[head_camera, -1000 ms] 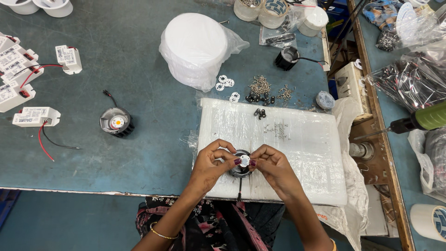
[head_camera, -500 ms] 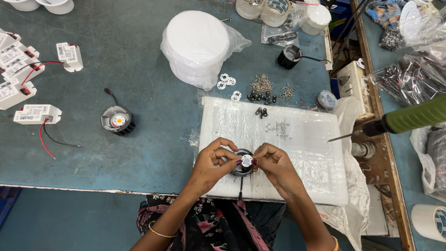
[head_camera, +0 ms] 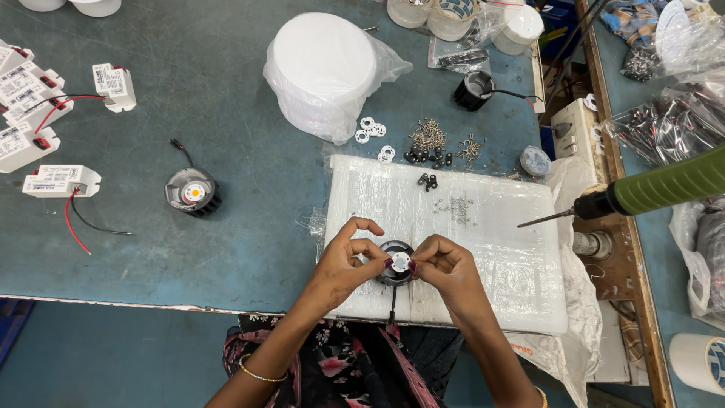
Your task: The person assembles LED light fixtures by placing washers and screws into a black heat sink, then using a green electric screwdriver to fasten them. They repeat this process for multiple units, handling washers, screws, and the screwdriver throughout.
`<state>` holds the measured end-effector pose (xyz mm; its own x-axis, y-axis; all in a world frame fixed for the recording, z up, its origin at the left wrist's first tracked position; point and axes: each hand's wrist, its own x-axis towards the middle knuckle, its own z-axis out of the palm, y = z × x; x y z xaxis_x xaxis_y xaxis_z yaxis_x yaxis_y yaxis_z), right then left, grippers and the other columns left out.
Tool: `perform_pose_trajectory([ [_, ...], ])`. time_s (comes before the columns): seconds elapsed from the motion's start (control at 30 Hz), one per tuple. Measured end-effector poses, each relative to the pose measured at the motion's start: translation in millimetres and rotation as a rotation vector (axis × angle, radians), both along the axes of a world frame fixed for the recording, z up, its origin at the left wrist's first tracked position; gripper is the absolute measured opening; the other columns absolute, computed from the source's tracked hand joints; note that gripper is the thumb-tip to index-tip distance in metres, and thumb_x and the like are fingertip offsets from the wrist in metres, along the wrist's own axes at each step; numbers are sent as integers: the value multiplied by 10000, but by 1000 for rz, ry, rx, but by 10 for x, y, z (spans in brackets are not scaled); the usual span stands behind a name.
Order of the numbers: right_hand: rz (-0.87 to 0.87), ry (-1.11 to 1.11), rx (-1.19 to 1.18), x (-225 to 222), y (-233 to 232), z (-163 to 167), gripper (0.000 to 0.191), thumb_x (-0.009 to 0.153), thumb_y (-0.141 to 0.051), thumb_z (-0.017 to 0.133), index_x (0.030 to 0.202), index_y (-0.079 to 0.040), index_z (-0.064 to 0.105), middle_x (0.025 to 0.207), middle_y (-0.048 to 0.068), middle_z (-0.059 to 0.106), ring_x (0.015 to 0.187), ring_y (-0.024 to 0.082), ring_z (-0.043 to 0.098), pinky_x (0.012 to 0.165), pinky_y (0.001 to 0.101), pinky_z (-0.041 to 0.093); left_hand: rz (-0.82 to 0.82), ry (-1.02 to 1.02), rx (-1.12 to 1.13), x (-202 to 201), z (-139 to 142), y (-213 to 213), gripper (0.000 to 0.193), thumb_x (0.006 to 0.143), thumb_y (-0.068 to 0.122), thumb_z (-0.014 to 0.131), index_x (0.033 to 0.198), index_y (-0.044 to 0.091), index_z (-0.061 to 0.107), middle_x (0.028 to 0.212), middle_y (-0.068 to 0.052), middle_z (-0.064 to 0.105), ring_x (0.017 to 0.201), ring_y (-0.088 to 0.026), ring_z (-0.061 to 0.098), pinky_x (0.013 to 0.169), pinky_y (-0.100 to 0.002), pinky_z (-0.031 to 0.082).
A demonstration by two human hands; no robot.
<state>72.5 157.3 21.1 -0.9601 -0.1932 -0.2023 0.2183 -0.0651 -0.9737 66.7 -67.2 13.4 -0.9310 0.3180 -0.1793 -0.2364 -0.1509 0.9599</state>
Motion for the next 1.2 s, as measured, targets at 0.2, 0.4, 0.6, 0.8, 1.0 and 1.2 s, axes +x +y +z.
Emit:
perform_pose_trajectory([
  [0.2,-17,-19,-33,-1,-5,-42,100,857,71,677,829,-11,628,866,75,669,790,130,643,750,293,553,22,-32,-47,-3,45,27,432,825,85,729,1194,63,504,803,-20,735,602,-47,552,573,-207,434],
  [0.4,55,-143,-222,-93,122,-53,98,888,56,659,844,-25,629,846,90,650,751,147,619,710,302,537,-13,504,-263,67,109,-40,262,853,54,731,1114,66,746,970,-48,754,744,-97,635,692,-269,548],
  [0.6,98,-155,-189,-150,153,-59,99,877,70,642,833,-16,624,849,88,652,747,146,615,708,297,534,160,919,-330,124,31,23,287,827,85,837,1088,40,726,1014,-78,760,955,-234,700,796,-336,580],
  [0.8,112,-177,-197,-174,181,-47,109,882,74,610,827,-19,616,833,83,642,732,144,607,696,297,527,206,1082,-398,116,6,44,234,837,21,815,1048,11,715,1032,-96,749,977,-255,691,833,-345,582],
  [1.0,154,-197,-181,-231,196,-36,108,894,62,592,838,-29,602,843,86,657,738,140,603,701,299,526,174,1349,-628,78,-8,-18,242,832,63,804,1044,-17,719,1042,-102,728,1013,-262,694,850,-359,559],
  [1.2,174,-215,-128,-179,155,77,51,893,43,603,894,5,636,880,93,685,785,156,639,762,301,543,136,1392,-558,7,-1,-91,199,856,78,812,1008,-3,714,1011,-87,725,980,-239,694,830,-360,558],
])
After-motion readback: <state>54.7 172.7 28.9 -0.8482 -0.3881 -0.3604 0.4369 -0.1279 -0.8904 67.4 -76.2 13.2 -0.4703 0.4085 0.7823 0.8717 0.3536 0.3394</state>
